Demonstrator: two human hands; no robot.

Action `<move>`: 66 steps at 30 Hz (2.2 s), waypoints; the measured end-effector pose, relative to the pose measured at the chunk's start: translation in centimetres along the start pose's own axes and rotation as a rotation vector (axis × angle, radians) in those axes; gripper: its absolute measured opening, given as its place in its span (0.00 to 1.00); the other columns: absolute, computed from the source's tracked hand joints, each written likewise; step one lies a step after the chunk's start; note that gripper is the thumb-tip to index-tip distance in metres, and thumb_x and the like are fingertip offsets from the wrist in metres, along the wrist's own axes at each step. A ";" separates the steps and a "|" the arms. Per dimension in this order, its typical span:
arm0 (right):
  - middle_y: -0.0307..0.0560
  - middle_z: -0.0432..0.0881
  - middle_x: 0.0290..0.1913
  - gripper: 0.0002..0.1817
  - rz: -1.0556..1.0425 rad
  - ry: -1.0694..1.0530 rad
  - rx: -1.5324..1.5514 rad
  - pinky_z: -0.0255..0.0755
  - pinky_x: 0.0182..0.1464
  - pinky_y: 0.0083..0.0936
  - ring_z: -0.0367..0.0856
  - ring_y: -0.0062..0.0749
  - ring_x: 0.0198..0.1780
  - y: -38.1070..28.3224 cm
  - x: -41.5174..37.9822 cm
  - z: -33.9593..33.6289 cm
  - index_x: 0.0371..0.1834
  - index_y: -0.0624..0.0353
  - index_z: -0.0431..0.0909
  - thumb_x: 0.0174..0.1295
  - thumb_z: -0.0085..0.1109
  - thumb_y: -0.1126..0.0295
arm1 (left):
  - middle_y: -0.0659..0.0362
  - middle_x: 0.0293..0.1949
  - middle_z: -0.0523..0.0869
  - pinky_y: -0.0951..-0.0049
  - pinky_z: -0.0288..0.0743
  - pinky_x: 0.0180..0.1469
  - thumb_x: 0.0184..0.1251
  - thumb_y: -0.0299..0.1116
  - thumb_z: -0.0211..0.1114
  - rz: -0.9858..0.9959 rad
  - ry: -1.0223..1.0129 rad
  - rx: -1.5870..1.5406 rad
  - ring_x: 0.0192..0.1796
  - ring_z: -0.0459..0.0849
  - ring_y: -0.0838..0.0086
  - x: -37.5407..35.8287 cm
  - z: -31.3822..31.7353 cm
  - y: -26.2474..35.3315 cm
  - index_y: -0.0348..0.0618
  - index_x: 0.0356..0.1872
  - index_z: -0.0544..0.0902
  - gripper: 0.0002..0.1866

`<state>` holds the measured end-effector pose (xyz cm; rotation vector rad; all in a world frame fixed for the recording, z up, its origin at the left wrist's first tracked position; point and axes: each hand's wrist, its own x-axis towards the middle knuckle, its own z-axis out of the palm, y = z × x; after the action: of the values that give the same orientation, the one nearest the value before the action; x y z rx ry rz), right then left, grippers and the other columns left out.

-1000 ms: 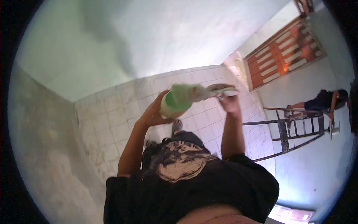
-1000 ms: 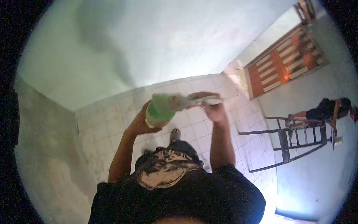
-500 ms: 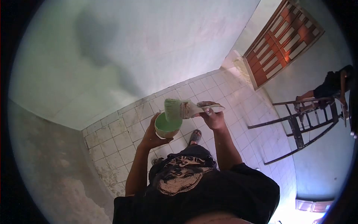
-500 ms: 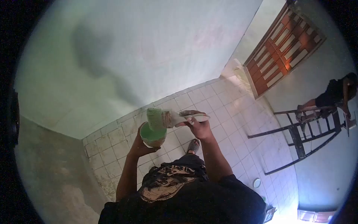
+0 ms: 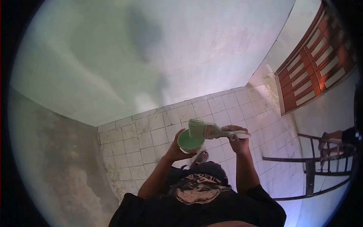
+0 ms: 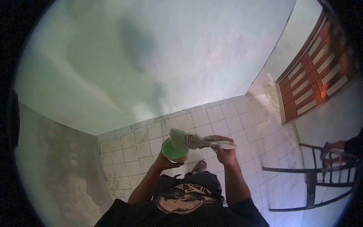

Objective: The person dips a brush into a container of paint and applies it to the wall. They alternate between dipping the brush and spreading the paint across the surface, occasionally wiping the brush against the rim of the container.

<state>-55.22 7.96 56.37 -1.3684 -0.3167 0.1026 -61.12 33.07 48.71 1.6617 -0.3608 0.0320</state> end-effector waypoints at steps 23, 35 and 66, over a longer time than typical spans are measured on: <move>0.53 0.80 0.37 0.23 -0.088 0.239 0.156 0.74 0.44 0.32 0.79 0.36 0.39 3.4 1.9 -12.2 0.38 0.70 0.77 0.50 0.67 0.58 | 0.52 0.56 0.70 0.65 0.64 0.59 0.34 0.34 0.79 -0.055 -0.083 0.197 0.58 0.71 0.66 10.3 8.2 -0.8 0.42 0.65 0.48 0.56; 0.53 0.79 0.36 0.24 0.089 0.208 0.185 0.77 0.43 0.36 0.79 0.40 0.39 4.2 10.2 -10.6 0.39 0.70 0.75 0.52 0.65 0.57 | 0.52 0.56 0.69 0.63 0.65 0.59 0.37 0.32 0.78 -0.088 -0.028 -0.004 0.59 0.70 0.63 15.6 4.9 -3.6 0.43 0.65 0.45 0.56; 0.57 0.76 0.46 0.20 0.160 -0.498 0.395 0.77 0.46 0.45 0.77 0.46 0.47 6.6 34.4 -14.2 0.46 0.66 0.73 0.56 0.61 0.63 | 0.51 0.57 0.69 0.63 0.62 0.62 0.35 0.37 0.79 -0.072 0.578 0.013 0.60 0.69 0.64 26.7 4.7 -6.2 0.41 0.64 0.50 0.55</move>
<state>-17.70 4.65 53.21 -0.9588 -0.5685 0.6140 -35.08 23.21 48.33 1.5965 0.1386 0.4512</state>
